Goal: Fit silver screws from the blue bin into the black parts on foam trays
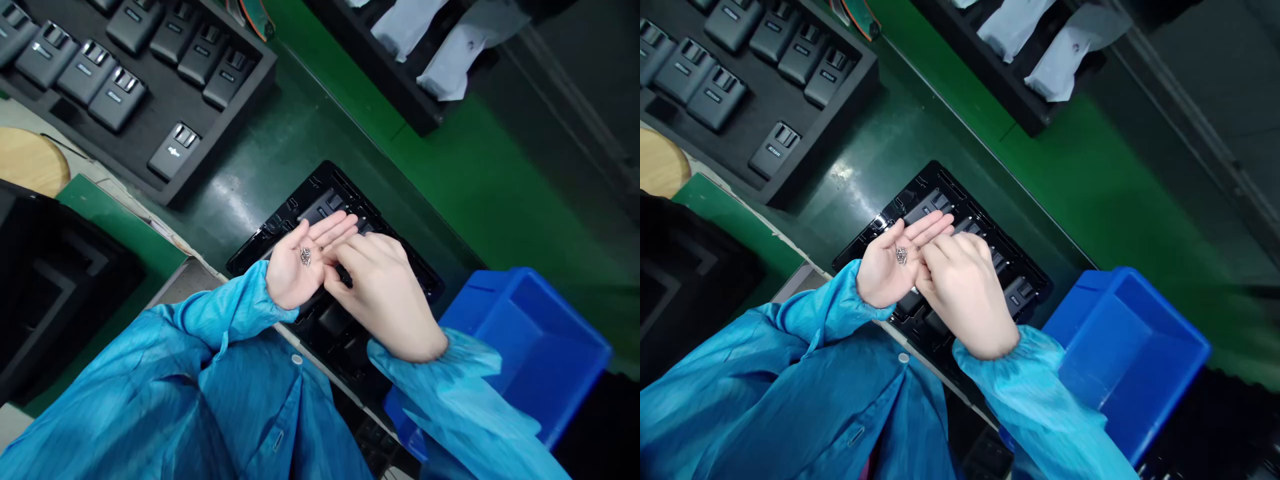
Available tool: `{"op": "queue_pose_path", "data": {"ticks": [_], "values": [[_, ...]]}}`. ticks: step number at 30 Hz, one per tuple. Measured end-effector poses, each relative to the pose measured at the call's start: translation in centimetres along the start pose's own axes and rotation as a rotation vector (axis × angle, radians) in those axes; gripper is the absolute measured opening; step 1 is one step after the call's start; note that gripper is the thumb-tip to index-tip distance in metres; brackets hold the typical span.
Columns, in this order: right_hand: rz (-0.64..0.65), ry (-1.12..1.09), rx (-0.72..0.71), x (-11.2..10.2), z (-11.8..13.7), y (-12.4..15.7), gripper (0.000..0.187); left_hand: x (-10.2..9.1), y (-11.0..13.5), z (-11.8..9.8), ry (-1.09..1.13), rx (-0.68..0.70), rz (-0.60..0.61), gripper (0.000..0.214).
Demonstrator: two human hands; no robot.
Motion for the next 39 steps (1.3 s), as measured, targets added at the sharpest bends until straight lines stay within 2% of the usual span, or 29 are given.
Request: {"op": "queue_pose_path", "data": {"ticks": [2,5,8,12,15,21,26,30,32,36,39], "values": [[-0.073,-0.068,0.037,-0.4,-0.4,0.0,0.012,-0.4,0.0,0.0,-0.041,0.011,-0.022,0.050],[-0.214,-0.241,0.173,-1.1,-1.7,0.1,0.008,-1.3,0.0,0.4,-0.177,-0.005,-0.051,0.030],[-0.284,-0.377,0.296,-1.5,-2.8,0.4,0.005,-1.6,0.6,1.0,-0.294,-0.095,0.021,0.013],[-0.259,-0.526,0.391,-1.4,-3.4,0.7,0.005,-1.1,1.4,1.1,-0.314,-0.131,0.140,0.031],[-0.234,-0.608,0.434,-1.4,-3.4,0.9,0.005,-1.1,1.6,0.9,-0.340,-0.101,0.123,0.037],[-0.148,-0.641,0.464,-1.7,-3.6,0.8,0.006,-1.4,1.5,0.7,-0.421,-0.028,0.080,0.034],[-0.060,-0.746,0.530,-1.4,-4.1,1.0,0.016,-1.5,1.4,0.8,-0.493,-0.089,0.125,0.034],[-0.043,-0.760,0.528,-1.3,-3.9,1.2,0.016,-1.8,1.3,0.7,-0.550,-0.092,0.155,0.033],[-0.091,-0.682,0.487,-1.5,-3.5,1.3,0.012,-1.9,1.2,0.6,-0.549,-0.073,0.140,0.033],[-0.236,-0.438,0.353,-1.8,-2.5,1.3,0.007,-1.9,1.2,0.6,-0.469,-0.045,0.038,0.031],[-0.298,-0.349,0.282,-1.8,-1.9,1.3,0.006,-1.7,1.2,0.7,-0.393,-0.041,-0.025,0.030]]}}
Point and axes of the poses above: each hand's wrist, its own y-axis away from the middle knuckle, its own x-axis out of the palm, z = x × y, the point moved 5 cm from there along -y, towards the middle knuckle, and after that the axes turned 12 degrees about -z, right-handed, at the moved point
